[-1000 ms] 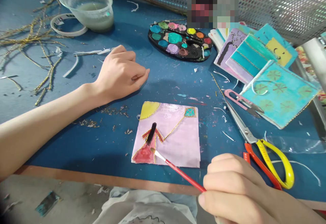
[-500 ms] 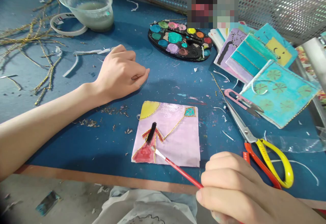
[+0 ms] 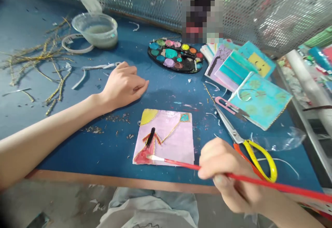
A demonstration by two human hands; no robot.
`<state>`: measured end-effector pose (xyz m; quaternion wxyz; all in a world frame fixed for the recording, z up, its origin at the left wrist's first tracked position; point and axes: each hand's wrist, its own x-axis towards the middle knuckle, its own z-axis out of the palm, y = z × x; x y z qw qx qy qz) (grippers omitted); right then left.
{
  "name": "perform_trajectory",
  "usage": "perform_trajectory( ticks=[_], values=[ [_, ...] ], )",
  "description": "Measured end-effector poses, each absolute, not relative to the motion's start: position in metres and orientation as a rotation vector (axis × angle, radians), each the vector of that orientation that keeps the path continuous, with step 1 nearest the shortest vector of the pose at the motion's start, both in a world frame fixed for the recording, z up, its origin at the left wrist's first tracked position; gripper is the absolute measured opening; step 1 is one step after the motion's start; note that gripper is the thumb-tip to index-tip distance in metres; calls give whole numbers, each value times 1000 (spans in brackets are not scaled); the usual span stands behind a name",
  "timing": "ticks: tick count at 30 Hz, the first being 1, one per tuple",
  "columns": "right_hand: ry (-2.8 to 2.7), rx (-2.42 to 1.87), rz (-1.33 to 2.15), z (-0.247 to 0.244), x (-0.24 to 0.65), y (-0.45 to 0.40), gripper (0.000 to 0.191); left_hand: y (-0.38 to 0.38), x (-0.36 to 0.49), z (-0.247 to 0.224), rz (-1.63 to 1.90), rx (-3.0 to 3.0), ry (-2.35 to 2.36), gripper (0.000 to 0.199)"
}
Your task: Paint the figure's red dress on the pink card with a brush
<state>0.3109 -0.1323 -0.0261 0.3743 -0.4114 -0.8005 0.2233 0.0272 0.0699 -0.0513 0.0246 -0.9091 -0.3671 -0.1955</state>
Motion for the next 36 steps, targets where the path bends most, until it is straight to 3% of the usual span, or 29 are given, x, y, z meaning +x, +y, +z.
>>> perform_trajectory(
  ticks=[6, 13, 21, 26, 36],
  values=[
    [-1790, -1120, 458, 8, 320, -100, 20, 69, 22, -45, -622, -2685, -958, 42],
    [-2028, -1177, -111, 46, 340, -27, 17, 72, 16, -41, -701, -2626, -868, 44],
    [-1903, -1370, -36, 24, 339, 79, 39, 68, 13, -40, -675, -2568, -896, 46],
    [-1819, -1410, 10, 11, 343, 103, 29, 66, 12, -39, -646, -2557, -903, 45],
    [-1832, -1449, 69, 5, 344, 114, 30, 66, 11, -39, -646, -2553, -896, 46]
  ],
)
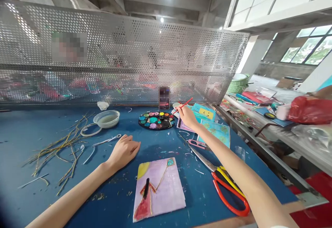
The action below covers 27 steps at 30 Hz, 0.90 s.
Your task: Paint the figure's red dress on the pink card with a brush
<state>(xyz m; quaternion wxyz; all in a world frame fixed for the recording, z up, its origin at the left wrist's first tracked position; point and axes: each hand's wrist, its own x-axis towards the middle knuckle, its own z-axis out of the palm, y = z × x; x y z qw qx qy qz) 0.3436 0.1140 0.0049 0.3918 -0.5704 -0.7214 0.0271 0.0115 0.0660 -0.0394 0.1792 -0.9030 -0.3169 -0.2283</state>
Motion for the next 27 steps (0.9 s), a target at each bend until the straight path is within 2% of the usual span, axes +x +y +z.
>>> perform_trajectory(
  ticks=[22, 27],
  values=[
    [-1795, -1391, 28, 3, 341, 112, 29, 67, 11, -41, -632, -2578, -919, 46],
    [-1718, -1287, 24, 17, 335, 81, 37, 65, 13, -41, -657, -2590, -880, 43]
  ],
)
